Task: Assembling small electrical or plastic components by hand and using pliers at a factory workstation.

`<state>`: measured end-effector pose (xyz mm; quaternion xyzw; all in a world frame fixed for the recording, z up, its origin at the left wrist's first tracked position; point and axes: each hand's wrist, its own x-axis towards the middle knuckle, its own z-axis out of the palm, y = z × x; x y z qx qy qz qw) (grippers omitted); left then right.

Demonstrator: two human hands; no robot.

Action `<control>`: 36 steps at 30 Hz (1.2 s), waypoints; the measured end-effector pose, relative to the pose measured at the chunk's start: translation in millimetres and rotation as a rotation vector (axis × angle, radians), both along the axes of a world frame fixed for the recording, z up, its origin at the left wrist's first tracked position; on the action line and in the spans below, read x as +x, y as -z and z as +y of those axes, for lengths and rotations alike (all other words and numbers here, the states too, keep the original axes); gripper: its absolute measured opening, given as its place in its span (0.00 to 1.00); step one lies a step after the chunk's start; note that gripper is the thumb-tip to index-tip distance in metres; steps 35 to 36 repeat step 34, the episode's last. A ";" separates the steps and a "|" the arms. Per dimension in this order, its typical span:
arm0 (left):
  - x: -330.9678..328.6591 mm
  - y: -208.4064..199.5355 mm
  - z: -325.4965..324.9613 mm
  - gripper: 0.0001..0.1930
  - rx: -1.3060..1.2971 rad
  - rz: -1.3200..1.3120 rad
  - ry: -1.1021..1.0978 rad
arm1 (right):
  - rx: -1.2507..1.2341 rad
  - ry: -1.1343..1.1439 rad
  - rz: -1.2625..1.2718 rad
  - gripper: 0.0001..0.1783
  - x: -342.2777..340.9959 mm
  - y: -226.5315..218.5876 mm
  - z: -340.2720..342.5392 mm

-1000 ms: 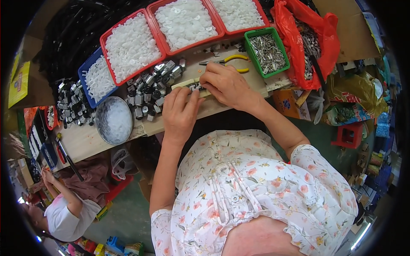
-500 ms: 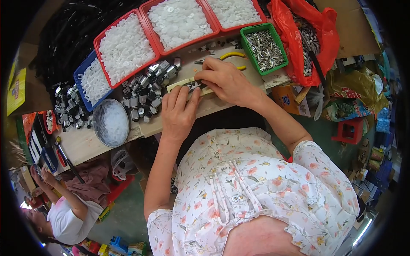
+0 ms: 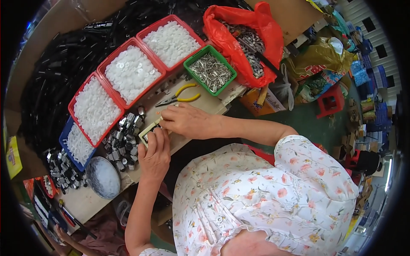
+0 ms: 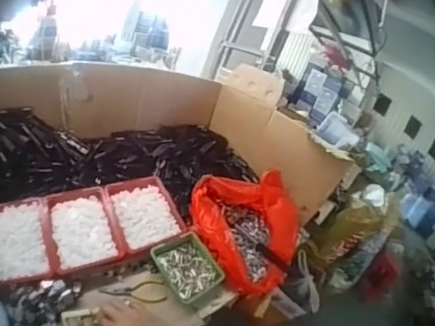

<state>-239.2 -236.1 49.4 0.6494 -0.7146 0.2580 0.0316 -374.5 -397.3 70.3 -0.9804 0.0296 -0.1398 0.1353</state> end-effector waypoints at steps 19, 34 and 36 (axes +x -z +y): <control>3.8 -10.3 -1.4 0.20 -0.010 0.482 0.015 | -0.207 0.856 0.288 0.11 -185.8 -10.4 -206.6; 133.9 -55.5 35.4 0.12 -0.381 0.604 -0.306 | 0.209 0.785 0.000 0.10 -169.8 -33.0 -234.7; 133.9 -55.5 35.4 0.12 -0.381 0.604 -0.306 | 0.209 0.785 0.000 0.10 -169.8 -33.0 -234.7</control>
